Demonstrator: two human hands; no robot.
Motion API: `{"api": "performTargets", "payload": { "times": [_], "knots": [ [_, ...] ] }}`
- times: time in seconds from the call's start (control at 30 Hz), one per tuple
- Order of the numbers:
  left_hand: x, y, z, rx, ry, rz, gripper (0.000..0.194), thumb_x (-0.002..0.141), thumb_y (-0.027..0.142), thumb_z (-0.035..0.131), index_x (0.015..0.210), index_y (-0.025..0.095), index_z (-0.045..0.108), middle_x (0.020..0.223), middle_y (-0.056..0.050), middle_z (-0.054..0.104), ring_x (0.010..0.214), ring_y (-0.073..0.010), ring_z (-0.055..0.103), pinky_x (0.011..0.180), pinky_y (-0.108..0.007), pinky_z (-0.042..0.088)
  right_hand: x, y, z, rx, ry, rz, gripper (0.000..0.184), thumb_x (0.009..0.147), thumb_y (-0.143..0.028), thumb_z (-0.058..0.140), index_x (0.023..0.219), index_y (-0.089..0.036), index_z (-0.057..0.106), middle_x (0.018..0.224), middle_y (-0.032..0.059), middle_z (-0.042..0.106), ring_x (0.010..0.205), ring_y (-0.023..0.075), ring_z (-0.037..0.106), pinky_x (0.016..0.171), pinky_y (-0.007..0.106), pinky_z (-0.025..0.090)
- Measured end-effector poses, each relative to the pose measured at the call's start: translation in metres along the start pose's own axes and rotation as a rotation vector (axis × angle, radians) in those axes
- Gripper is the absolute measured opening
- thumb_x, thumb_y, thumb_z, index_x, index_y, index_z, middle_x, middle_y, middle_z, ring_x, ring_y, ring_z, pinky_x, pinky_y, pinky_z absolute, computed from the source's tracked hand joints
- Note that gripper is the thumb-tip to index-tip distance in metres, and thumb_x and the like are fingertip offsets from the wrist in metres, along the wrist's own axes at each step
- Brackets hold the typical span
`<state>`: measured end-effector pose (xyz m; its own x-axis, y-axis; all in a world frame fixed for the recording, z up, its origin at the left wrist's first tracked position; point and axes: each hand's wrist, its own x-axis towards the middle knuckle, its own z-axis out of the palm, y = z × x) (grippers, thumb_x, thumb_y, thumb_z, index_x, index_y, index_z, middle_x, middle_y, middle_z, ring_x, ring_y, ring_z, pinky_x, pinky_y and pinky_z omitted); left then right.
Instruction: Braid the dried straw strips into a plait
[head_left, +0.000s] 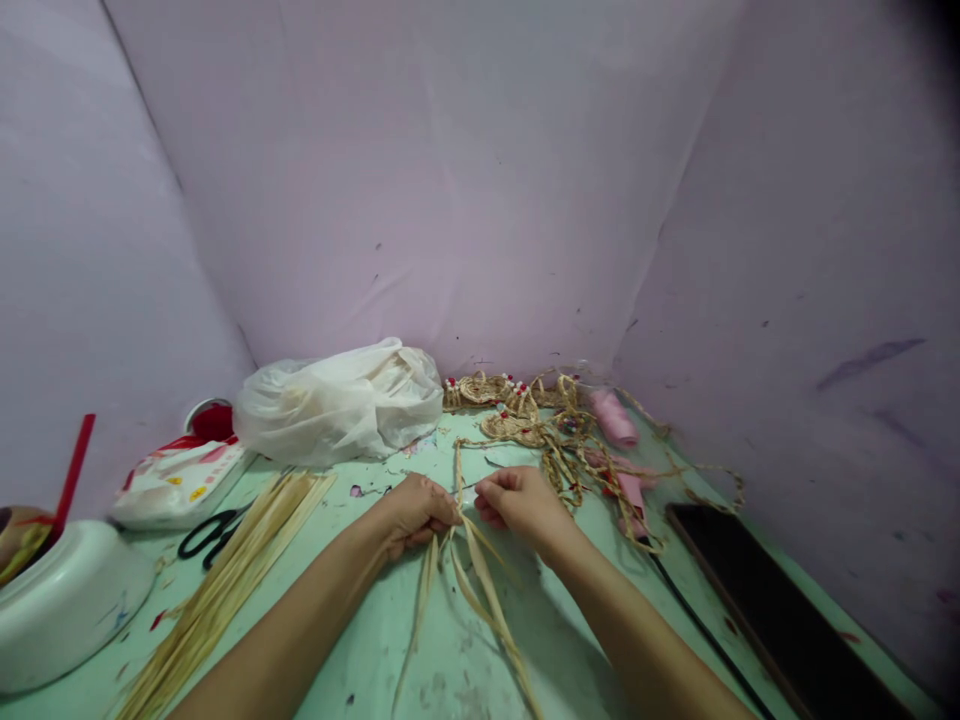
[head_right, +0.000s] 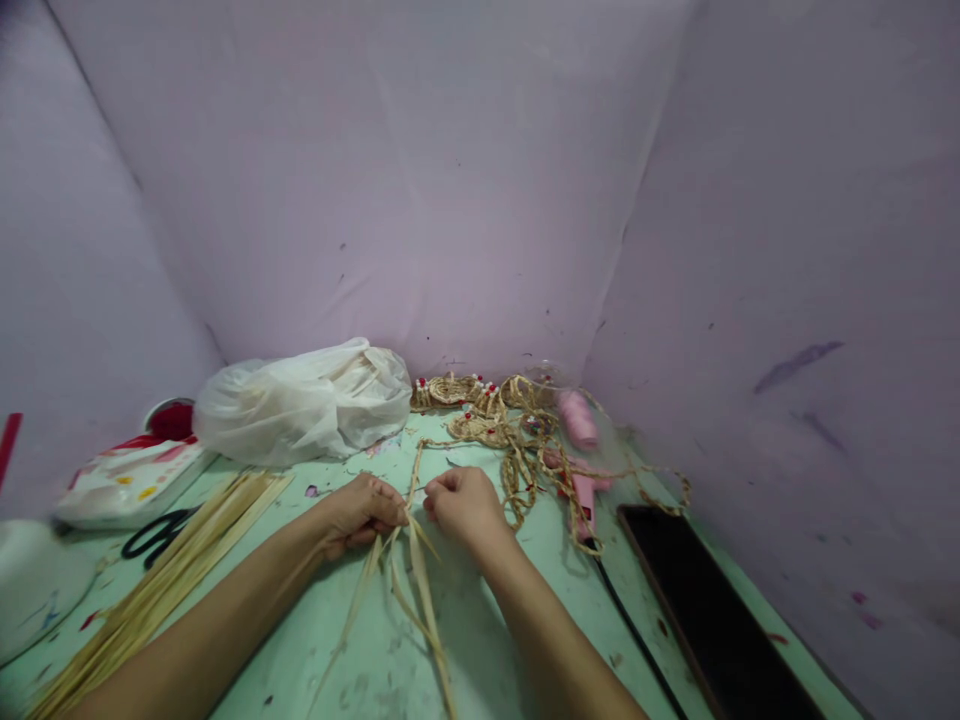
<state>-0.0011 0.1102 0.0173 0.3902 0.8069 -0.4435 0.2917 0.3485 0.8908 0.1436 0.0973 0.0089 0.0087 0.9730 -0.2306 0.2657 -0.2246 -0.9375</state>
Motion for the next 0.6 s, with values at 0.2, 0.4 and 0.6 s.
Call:
{"api": "performTargets", "payload": {
  "times": [0.2,0.4,0.6],
  "knots": [
    [0.006,-0.007,-0.005,0.007,-0.008,0.038,0.007,0.047,0.019,0.051,0.047,0.014,0.046,0.033,0.007,0.035,0.025,-0.0018,0.020,0.030,-0.019,0.007,-0.011,-0.002,0.023,0.229,-0.210,0.221,0.013,0.067,-0.015,0.048,0.056,-0.012,0.055,0.042,-0.0008,0.052,0.035,0.0071,0.046,0.040,0.019,0.039],
    [0.004,-0.003,-0.004,0.147,0.038,0.027,0.003,0.047,0.016,0.048,0.045,0.013,0.048,0.032,0.006,0.035,0.027,-0.0028,0.020,0.031,-0.019,0.012,-0.005,0.008,0.023,0.142,-0.136,0.163,0.017,0.062,-0.014,0.050,0.046,-0.012,0.051,0.035,-0.0041,0.044,0.029,0.0022,0.029,0.030,0.015,0.019],
    [-0.009,0.008,-0.007,0.525,0.146,0.012,0.009,0.051,0.019,0.049,0.043,0.014,0.052,0.036,0.001,0.045,0.034,-0.0068,0.032,0.037,-0.020,0.023,-0.006,0.008,0.025,0.232,-0.116,0.165,0.007,0.056,-0.013,0.050,0.049,-0.013,0.051,0.039,-0.0034,0.048,0.031,0.0032,0.031,0.031,0.017,0.016]
  ]
}}
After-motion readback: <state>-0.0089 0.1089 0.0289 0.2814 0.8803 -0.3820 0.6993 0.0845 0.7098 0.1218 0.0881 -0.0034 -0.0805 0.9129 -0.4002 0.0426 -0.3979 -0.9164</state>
